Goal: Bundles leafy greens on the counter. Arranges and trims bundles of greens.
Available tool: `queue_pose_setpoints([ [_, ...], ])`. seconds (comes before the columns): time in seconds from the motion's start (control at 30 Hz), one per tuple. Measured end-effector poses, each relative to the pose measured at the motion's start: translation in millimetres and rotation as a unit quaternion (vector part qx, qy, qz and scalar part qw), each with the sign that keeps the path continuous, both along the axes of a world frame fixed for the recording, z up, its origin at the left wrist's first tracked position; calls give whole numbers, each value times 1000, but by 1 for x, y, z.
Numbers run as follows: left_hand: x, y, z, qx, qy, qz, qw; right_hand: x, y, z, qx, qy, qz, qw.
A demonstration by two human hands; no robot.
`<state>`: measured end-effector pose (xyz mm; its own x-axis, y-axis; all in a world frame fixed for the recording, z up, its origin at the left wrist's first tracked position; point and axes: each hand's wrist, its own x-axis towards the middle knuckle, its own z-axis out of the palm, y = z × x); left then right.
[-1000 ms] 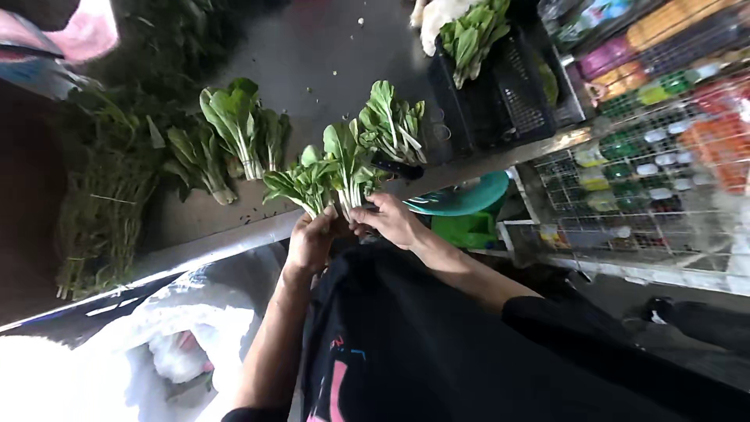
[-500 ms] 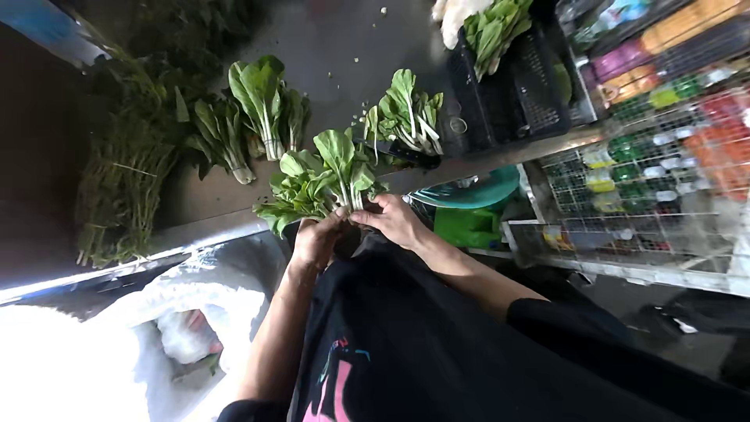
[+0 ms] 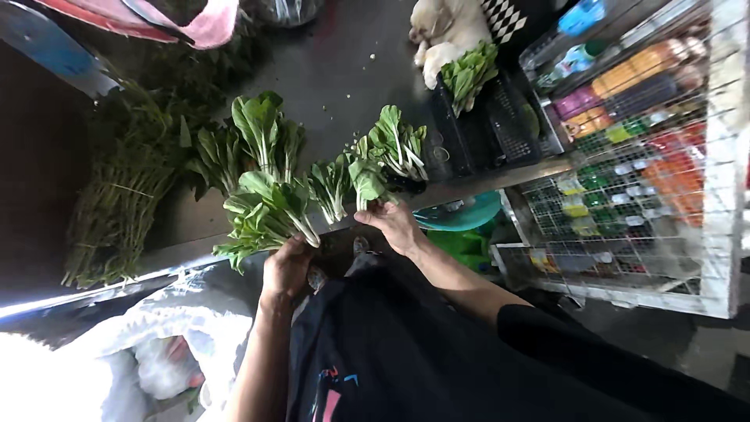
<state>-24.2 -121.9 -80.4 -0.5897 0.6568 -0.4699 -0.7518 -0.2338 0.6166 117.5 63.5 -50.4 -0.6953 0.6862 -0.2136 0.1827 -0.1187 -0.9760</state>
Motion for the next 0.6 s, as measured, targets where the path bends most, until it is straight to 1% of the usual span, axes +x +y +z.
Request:
queue_pose_setpoints([
  [0.07,5,4,-2,3,-6,-1,1000,1,3,0,44,-27,3,999],
  [0.2,16,13,-8,13,-3,-16,1000,6,14,-5,66,-24,15,997],
  [0.3,24,19,-5,10,22,-22,999,10,17,-6,35,-2,47,998],
  [0.37,28,28,-1,10,46,-22,999,8,19,-8,16,35,71,997],
  [0.43,34,39,3,13,52,-11,998,6,27,-8,28,57,111,992],
  [0.5,43,52,8,22,53,7,998,7,48,-1,99,17,139,985],
  [0.53,48,59,11,33,56,14,998,9,63,5,150,-27,144,978],
  [0.6,59,73,15,67,72,20,995,10,101,14,235,-137,119,955],
])
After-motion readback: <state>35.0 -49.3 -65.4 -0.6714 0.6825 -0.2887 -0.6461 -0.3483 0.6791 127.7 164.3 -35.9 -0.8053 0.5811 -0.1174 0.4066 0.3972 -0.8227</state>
